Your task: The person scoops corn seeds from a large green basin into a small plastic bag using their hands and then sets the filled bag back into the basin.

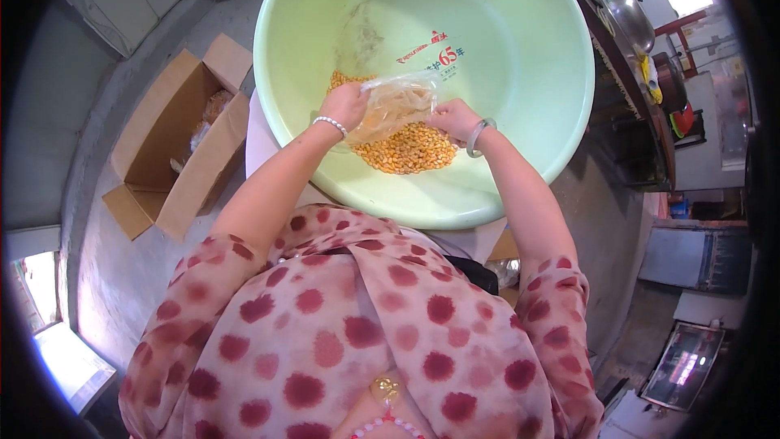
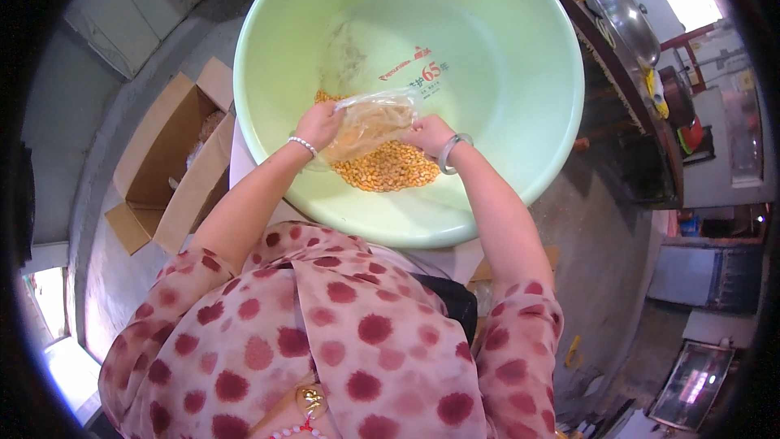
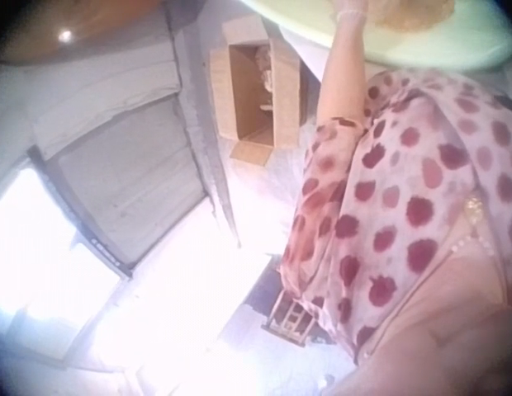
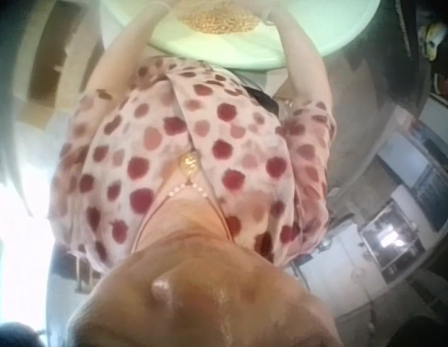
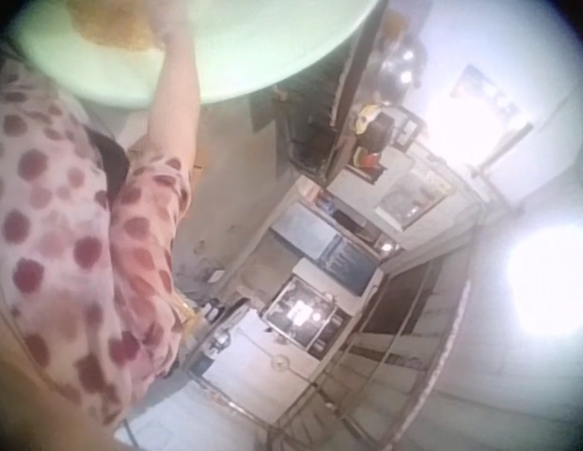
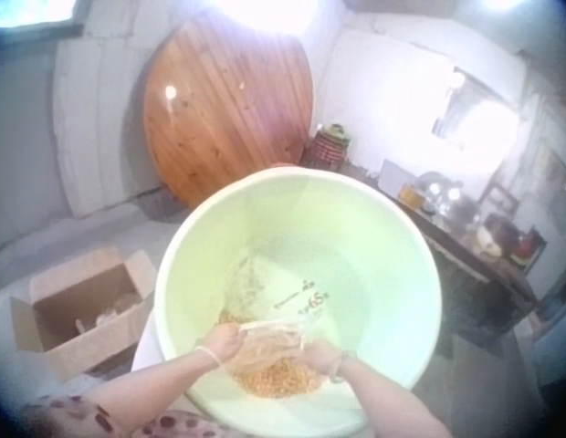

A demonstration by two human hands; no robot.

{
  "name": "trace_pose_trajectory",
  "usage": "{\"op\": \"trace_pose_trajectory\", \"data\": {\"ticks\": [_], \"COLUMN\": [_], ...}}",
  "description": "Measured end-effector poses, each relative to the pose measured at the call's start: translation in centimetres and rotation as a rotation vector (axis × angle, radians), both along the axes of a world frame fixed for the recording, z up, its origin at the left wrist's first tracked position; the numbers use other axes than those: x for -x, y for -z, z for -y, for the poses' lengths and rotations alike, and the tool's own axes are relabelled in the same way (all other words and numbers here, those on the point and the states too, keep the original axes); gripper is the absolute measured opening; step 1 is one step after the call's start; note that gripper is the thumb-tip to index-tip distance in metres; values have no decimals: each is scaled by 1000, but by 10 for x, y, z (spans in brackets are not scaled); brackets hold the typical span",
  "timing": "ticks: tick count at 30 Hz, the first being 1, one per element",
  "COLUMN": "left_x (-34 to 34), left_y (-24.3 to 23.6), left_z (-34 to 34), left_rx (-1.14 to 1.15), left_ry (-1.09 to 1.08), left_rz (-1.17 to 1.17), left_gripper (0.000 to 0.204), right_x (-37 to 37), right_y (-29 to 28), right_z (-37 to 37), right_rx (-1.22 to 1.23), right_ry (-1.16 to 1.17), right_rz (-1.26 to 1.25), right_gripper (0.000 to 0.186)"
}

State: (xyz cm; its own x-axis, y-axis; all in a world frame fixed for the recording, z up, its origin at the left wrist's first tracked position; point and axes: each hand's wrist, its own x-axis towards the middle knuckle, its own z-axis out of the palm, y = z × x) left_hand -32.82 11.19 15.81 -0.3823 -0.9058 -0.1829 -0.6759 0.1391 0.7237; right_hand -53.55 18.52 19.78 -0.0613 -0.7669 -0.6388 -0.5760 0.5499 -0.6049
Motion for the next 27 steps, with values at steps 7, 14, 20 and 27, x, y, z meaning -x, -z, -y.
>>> {"op": "trace_pose_trajectory", "data": {"ticks": [7, 14, 20, 27], "left_x": [2, -3, -6, -14], "left_y": [4, 5, -1, -11], "left_z": [-4, -1, 7, 9], "left_rx": [-35, -43, 56, 72], "left_ry": [39, 35, -186, -271], "left_rz": [-82, -123, -137, -153], "left_gripper": [30, 30, 28, 32], "right_x": [-60, -87, -58, -40], "right_y": [15, 78, 69, 48], "right_z": [37, 61, 44, 42], "right_rx": [3, 60, 41, 259], "right_ry": [354, 1071, 996, 434], "right_rz": [463, 932, 773, 332], "right_gripper": [15, 12, 32, 38]}}
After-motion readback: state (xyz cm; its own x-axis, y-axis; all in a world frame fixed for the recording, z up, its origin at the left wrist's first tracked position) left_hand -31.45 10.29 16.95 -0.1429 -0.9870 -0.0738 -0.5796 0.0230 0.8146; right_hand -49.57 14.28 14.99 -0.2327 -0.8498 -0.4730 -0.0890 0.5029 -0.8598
